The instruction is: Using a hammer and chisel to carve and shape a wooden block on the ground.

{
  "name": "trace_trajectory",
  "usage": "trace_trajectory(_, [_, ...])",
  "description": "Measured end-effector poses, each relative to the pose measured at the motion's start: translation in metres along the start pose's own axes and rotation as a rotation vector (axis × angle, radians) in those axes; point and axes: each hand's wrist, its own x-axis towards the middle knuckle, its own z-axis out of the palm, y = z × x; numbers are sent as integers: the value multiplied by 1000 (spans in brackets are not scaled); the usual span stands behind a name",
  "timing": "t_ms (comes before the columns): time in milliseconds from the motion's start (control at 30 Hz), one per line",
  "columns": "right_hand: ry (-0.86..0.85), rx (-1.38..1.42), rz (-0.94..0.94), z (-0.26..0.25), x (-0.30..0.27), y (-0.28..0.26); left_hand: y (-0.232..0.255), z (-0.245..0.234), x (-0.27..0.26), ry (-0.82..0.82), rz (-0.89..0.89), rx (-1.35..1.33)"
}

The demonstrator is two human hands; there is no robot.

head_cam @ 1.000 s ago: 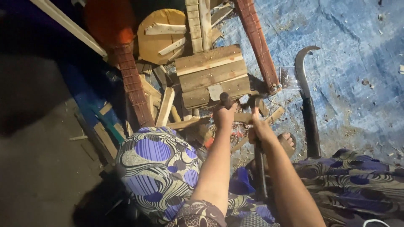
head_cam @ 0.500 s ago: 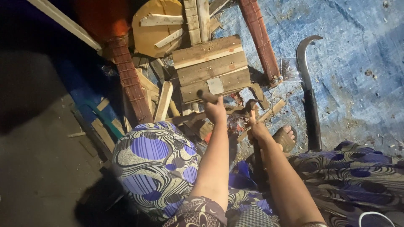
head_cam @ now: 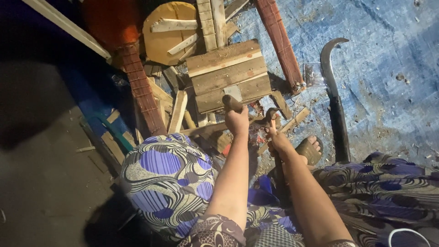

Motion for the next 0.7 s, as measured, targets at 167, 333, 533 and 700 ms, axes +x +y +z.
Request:
trace_trajectory(167, [-15, 48, 10, 1, -22, -18, -16, 14, -6, 50, 176, 31])
trace_trajectory(333, [-1, 36, -17, 2, -30, -23, -11, 13, -8, 51, 234, 66])
trace_trajectory(533, [11, 12, -3, 0, -1, -3, -24, 27, -5, 7, 319, 142])
trace_trajectory(700, [54, -34, -55, -6, -27, -36, -17, 19, -6, -80, 317, 207])
